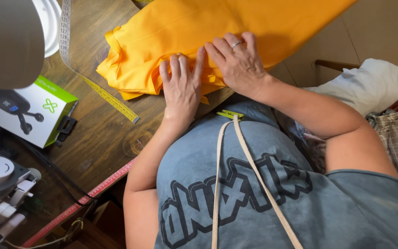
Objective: Cutting a circular hole in yellow fabric using scissors
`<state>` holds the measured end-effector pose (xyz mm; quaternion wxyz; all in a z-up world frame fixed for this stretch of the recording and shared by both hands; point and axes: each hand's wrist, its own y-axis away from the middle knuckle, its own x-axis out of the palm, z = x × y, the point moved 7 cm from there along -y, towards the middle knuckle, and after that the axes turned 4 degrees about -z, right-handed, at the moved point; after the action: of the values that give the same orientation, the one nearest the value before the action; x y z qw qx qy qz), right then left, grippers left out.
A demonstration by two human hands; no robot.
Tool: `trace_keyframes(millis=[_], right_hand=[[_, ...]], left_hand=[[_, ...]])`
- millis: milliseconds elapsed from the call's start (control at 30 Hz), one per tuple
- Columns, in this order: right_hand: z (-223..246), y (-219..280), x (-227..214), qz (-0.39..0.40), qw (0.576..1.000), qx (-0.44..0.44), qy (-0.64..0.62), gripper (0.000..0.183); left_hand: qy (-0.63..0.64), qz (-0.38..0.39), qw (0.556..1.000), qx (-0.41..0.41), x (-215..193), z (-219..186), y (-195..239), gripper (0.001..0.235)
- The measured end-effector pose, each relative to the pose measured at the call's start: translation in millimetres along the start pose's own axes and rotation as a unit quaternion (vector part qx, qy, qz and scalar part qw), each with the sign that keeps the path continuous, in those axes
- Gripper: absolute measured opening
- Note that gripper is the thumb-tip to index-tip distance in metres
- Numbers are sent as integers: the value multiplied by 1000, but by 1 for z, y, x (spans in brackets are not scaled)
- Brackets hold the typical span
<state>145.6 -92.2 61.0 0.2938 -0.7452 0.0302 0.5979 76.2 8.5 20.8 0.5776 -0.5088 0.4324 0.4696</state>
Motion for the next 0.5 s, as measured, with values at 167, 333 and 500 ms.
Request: trace_keyframes(millis=[167,333,500], right_hand=[[19,-4,17,46,999,-24,9,30],[25,-9,9,17,1000,-11,-9,33],[3,0,-2,10,989,48,-143,34]], left_hand=[[-11,-22,1000,-4,-8,14,2,45],[-31,-46,998,8,-10,11,4,41],[141,-70,988,-7,-25,32,-8,33]])
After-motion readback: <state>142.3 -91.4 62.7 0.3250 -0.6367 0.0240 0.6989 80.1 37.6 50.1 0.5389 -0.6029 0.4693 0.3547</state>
